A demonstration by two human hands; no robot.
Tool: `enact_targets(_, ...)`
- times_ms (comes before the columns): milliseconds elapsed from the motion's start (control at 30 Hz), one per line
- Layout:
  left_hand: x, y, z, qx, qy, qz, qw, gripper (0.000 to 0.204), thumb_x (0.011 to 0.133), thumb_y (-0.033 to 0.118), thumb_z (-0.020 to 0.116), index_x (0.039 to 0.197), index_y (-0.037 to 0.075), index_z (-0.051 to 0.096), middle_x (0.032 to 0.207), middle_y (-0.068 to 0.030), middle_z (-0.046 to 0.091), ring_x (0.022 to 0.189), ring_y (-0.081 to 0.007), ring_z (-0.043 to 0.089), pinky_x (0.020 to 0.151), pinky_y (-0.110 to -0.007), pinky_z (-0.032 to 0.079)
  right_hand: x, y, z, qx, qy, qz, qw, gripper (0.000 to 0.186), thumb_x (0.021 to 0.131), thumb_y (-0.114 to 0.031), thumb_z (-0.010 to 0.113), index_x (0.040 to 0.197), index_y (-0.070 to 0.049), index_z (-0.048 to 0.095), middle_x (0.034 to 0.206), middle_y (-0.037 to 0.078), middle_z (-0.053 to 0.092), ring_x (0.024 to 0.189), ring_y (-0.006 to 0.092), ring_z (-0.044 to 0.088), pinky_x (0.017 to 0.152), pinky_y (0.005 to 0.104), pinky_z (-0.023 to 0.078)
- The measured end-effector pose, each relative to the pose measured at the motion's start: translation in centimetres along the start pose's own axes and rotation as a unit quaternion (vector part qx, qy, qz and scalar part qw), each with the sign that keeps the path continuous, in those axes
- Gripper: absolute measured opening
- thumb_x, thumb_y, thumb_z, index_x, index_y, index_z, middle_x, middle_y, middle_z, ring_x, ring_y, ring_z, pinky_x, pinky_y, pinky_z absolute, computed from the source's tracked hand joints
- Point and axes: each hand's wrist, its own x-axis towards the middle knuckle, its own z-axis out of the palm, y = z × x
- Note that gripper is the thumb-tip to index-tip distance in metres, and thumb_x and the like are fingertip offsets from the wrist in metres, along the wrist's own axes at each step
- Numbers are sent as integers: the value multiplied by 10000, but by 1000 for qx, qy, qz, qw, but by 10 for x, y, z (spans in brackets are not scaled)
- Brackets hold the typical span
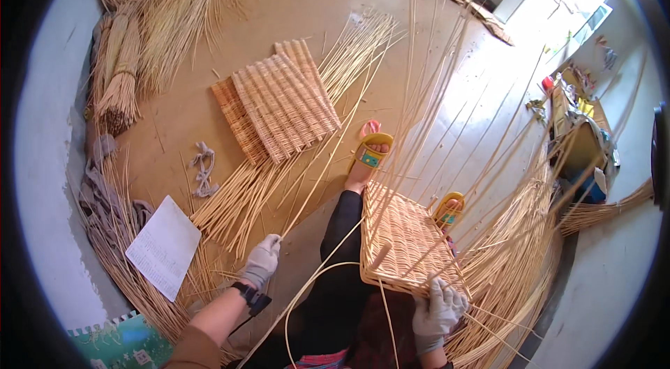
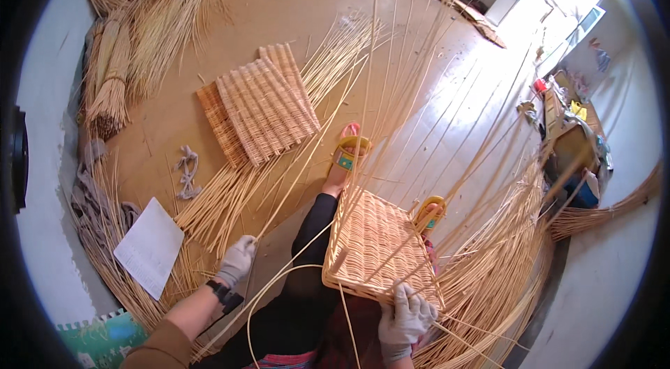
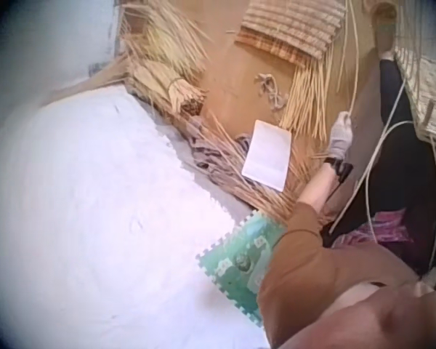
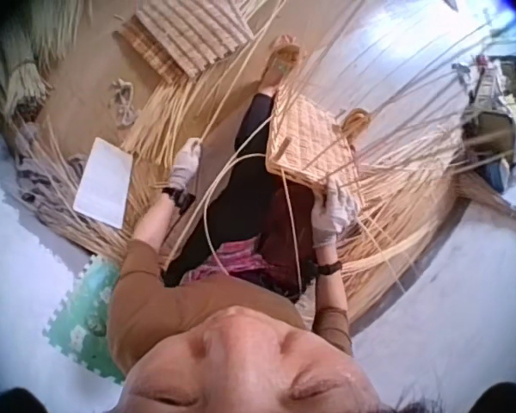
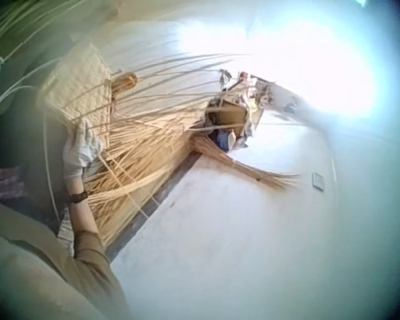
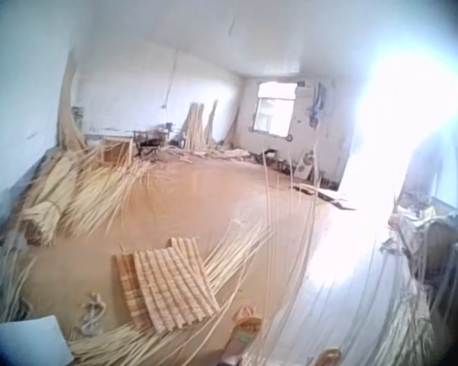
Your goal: Weaving a wicker basket while sitting on a workshop floor.
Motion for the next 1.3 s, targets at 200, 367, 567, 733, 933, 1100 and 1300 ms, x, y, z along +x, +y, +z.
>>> enact_targets(200,-75,210,-154,-599,-196,47,775,327,1140,376,498,1193,70,602,704,79,423,616,-32,385,550,-213,320,-6,-15,-30,96,3,38,995,573,867,-252,808,1406,-120,663,1451,193,593,1250,358,603,1119,542,400)
enact_targets(367,-139,316,-109,-418,-227,267,838,232,1092,230,572,1239,50,582,864,-8,507,735,-151,505,623,-277,404,-31,6,-80,479,-5,109,871,687,898,-77,785,1526,-55,510,1196,161,672,1074,267,668,928,365,546)
enact_targets(567,-154,328,-7,61,-194,577,791,191,972,178,658,1160,156,686,815,-73,638,743,-312,679,618,-424,535,-65,54,-157,667,-72,90,736,365,1008,-140,711,1303,50,606,872,105,703,716,133,648,644,262,519)
enact_targets(733,-130,319,37,163,-48,527,833,329,950,240,690,1276,201,719,769,-42,606,718,-251,657,620,-406,516,-100,98,-120,599,163,244,745,319,1079,-293,637,1102,24,661,815,125,719,698,175,690,650,312,572)
enact_targets(933,-121,298,58,187,-41,556,809,257,909,266,737,1143,160,731,802,-10,599,791,-226,632,741,-376,497,-94,70,-68,654,134,289,686,220,1071,-185,649,1142,22,673,925,146,760,800,214,745,752,352,622)
enact_targets(1100,-121,302,45,176,-85,586,787,178,854,159,709,1029,180,685,790,-7,574,782,-238,604,742,-381,483,-93,53,-53,687,92,293,659,165,1057,-85,645,1168,33,678,988,145,775,905,208,769,831,345,642)
enact_targets(1300,-116,297,45,144,-87,606,778,245,796,115,683,1032,181,675,802,-6,561,772,-235,592,697,-399,477,-95,50,-48,689,76,307,651,139,1038,-46,664,1153,29,688,1016,146,778,935,210,769,837,336,643)
